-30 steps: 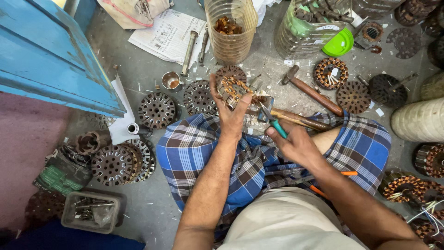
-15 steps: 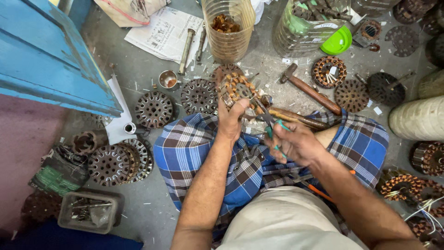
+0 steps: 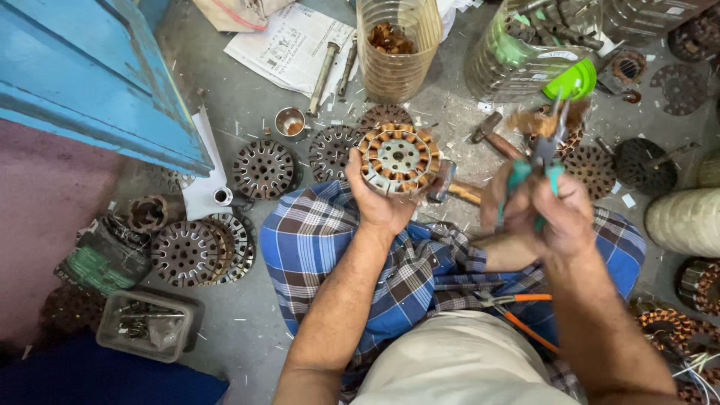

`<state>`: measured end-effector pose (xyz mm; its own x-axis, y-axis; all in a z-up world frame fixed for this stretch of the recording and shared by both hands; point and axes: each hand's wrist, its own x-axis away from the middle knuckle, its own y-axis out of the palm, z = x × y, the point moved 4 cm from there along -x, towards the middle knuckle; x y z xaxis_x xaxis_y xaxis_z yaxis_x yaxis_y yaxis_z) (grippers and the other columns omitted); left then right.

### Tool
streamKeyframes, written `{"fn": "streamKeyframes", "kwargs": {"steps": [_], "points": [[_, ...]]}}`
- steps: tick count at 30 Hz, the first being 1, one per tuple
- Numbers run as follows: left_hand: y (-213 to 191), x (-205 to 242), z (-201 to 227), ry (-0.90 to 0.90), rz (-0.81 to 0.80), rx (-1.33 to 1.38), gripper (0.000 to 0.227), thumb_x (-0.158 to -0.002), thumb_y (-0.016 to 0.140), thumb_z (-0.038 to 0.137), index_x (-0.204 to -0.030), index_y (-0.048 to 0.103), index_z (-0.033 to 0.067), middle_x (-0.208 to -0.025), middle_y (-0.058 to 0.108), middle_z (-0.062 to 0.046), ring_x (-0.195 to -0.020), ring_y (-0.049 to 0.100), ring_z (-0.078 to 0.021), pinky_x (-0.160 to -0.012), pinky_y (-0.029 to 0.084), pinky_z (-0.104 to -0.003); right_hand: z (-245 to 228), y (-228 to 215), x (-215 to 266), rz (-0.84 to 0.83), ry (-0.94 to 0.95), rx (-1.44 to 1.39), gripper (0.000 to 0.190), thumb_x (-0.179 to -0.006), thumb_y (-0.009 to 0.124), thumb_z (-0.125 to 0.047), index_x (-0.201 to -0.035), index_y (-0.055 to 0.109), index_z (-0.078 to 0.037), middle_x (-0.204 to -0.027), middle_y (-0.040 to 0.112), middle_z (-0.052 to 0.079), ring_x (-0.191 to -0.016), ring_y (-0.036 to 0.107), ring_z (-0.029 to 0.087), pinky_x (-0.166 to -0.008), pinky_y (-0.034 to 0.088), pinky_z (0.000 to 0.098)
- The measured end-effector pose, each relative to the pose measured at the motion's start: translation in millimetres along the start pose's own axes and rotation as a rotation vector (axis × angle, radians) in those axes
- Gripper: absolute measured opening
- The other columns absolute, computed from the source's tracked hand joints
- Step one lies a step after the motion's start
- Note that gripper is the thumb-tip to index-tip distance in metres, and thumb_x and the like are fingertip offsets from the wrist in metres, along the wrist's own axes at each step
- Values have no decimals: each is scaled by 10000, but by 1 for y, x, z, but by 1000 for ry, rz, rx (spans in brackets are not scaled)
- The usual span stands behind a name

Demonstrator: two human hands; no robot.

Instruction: The person sits on the floor and uses pliers and a hammer to adjust and secure copper windings on a motor stator. They repeatedly bend wires and tap the stator to align the coils.

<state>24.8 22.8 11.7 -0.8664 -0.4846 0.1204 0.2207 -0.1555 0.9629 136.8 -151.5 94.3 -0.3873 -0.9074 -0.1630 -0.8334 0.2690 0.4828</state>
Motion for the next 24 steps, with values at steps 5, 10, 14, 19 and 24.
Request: {"fn": "streamKeyframes", "kwargs": {"steps": [5,10,14,19,24], "points": [[-9,-9,-5,16,33,100,823,-946,373,773,-1410,544,115,-1250,633,-135,-1112,638,-388,-972,501,-707,-24,-7,-66,351,-253,1092,217,-1133,631,-203,-1187,684,1,-1210,628,122,-1117,616,245,-1000,504,371],[-23,-16,-2,62,176,88,691,-988,421,697,-1391,537,148,-1228,616,-106,-1076,619,-346,-929,507,-738,18,-40,-191,244,-473,2042,344,-798,723,-145,-1094,697,28,-1371,581,219,-1298,517,399,-1096,372,544],[-25,-21,5,58,293,19,736,-926,417,727,-1399,514,171,-1257,595,-96,-1116,603,-330,-916,513,-751,49,-80,-199,212,-428,2318,413,-676,754,-203,-1058,741,-50,-1370,572,227,-1261,492,440,-1025,294,648],[-24,-23,2,31,287,18,856,-886,373,816,-1424,513,166,-1295,603,-99,-1148,603,-316,-911,525,-699,40,-90,-127,146,-58,1728,240,-1031,702,-188,-1186,687,-4,-1304,578,210,-1234,544,417,-1077,446,551],[-27,-22,4,93,231,-11,895,-937,346,847,-1416,523,113,-1261,605,-136,-1119,609,-332,-890,539,-630,22,-21,-34,-46,-96,1579,259,-919,761,-211,-1123,723,-56,-1239,626,137,-1266,561,378,-1042,478,520]]}}
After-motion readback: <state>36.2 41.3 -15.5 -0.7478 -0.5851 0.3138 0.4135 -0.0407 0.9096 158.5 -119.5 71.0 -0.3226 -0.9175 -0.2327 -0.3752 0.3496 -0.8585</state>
